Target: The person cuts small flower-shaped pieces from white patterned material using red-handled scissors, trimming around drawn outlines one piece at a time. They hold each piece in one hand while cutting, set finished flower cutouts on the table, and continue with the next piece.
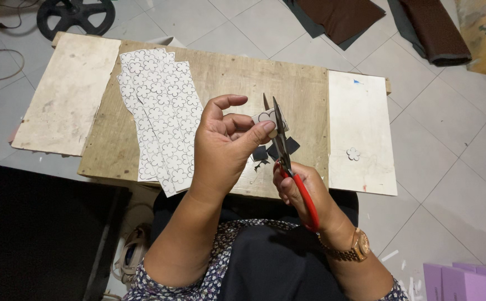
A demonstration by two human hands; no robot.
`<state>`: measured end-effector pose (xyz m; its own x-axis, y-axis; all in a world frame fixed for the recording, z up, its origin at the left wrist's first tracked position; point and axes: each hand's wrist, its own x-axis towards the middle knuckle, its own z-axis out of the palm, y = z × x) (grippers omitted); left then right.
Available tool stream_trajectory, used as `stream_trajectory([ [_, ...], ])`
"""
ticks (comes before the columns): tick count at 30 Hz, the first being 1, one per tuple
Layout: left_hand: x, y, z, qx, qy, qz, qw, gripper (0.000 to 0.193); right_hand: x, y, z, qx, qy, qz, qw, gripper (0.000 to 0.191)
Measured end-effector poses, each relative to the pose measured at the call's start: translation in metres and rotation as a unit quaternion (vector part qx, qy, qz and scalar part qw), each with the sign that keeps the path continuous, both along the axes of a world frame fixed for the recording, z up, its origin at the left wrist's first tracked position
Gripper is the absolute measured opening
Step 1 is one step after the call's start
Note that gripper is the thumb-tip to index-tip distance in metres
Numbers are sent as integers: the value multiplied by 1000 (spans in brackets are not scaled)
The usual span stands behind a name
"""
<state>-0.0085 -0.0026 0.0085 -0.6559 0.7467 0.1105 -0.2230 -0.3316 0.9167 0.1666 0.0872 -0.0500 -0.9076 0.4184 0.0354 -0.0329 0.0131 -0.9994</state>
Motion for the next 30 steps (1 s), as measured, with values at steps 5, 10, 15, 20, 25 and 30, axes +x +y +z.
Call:
stream_trajectory([
  [5, 0, 0, -2, 10, -3, 1, 1000, 53, 0, -1, 0, 1, -15, -7, 1000, 60],
  [10, 0, 0, -3, 21, -12, 2, 1000, 49, 0, 0, -1, 7, -17, -10, 1000, 59],
  [15, 0, -2, -3, 28, 8, 5, 1000, 46, -1, 1, -1, 17, -38, -17, 999, 59],
  [20, 0, -4, 0, 7, 33, 4, 999, 44, -1, -1, 6, 34, -22, 1, 999, 62],
  [25, 2, -6, 2, -46, 82, 12, 996, 45, -2, -2, 14, 56, -11, 19, 998, 71],
  [30, 2, -5, 1, -35, 68, 13, 997, 45, -2, -3, 16, 42, -9, 21, 999, 71],
])
